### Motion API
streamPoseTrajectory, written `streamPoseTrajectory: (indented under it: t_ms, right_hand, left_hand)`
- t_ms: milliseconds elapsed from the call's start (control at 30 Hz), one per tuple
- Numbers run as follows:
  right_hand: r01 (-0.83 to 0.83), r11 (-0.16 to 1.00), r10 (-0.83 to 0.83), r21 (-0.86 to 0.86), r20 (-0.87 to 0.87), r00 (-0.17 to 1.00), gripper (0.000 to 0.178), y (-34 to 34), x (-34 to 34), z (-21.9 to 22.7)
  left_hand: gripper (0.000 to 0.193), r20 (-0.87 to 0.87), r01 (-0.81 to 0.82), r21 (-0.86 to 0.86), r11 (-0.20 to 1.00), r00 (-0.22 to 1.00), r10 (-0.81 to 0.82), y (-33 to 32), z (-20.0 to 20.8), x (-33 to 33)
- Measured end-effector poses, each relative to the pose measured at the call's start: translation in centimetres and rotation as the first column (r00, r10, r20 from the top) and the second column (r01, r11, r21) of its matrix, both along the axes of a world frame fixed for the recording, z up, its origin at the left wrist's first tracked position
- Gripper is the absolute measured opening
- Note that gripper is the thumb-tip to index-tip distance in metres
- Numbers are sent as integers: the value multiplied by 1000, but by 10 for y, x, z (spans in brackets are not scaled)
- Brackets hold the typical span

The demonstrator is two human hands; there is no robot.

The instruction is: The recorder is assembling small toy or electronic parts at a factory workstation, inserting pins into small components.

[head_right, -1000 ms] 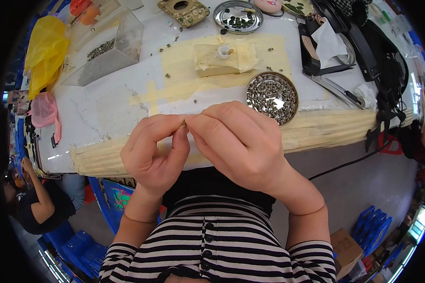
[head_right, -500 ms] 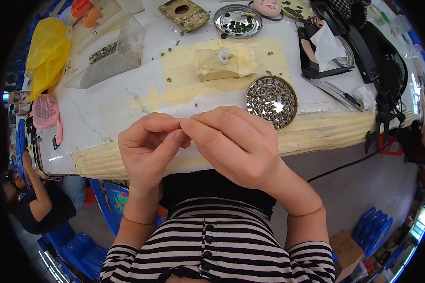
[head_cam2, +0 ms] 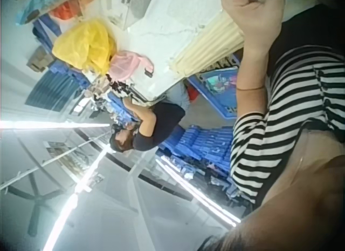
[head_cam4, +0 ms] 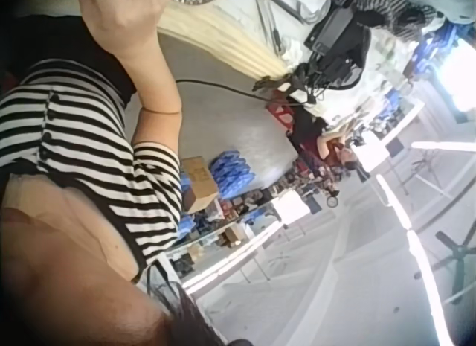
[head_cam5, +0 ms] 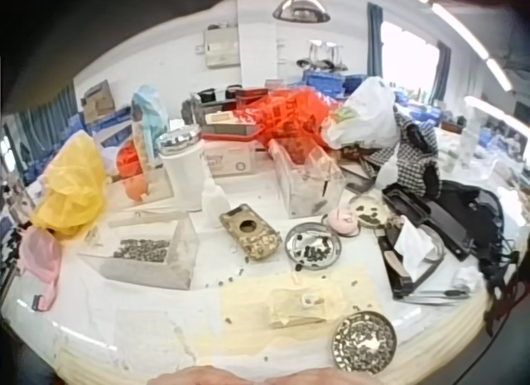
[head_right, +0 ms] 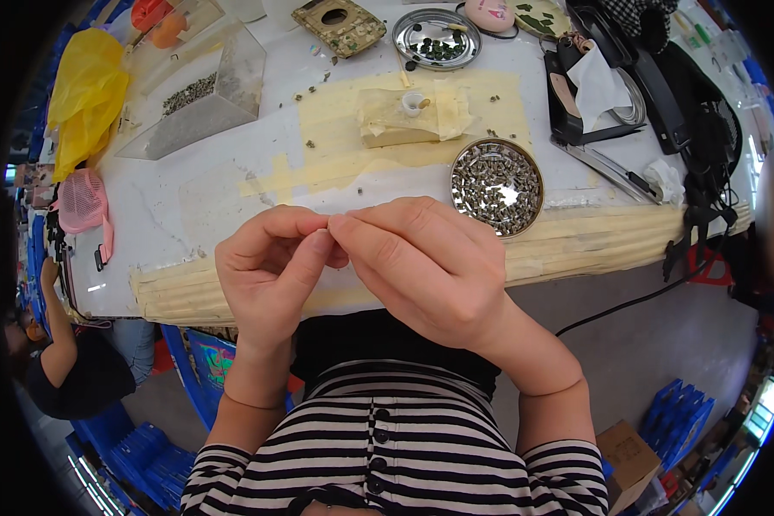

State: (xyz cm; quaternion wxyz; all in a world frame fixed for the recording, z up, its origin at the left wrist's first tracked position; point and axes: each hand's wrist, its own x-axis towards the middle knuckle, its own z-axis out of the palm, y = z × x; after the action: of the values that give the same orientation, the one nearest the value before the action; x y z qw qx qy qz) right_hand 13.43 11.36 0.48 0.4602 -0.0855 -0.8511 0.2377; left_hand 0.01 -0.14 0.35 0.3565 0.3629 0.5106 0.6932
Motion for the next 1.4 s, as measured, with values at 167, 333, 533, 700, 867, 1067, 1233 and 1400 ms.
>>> streamPoseTrajectory:
  t_ms: [167, 333, 533, 700, 867, 1067, 1233, 1400]
  right_hand:
    - [81, 995, -80, -62, 16, 997, 24, -5, -2, 1]
    - [74, 997, -73, -14, 77, 994, 22, -2, 2, 5]
    - [74, 992, -86, 104, 118, 989, 25, 0, 8, 5]
    - [48, 995, -61, 89, 151, 987, 26, 2, 10, 5]
    - [49, 998, -56, 49, 163, 985, 26, -2, 9, 10]
    - [34, 998, -43, 58, 166, 985, 25, 2, 9, 7]
    - [84, 996, -83, -15, 96, 992, 20, -6, 1, 8]
    - [100, 990, -97, -96, 43, 994, 19, -8, -2, 4]
  left_hand:
    - [18, -623, -166, 156, 974, 749, 227, 4, -5, 1]
    - [24, -787, -167, 274, 947, 527, 321, 9, -5, 5]
    - [25, -794, -142, 256, 956, 534, 291, 11, -6, 6]
    - [24, -797, -150, 229, 962, 538, 274, 10, -4, 7]
    - [23, -793, -148, 240, 960, 541, 281, 10, -5, 7]
    - [23, -789, -154, 226, 962, 551, 274, 10, -9, 7]
    - [20, -781, -171, 230, 958, 555, 287, 8, -5, 7]
    - [17, -748, -159, 189, 969, 616, 247, 8, -2, 5]
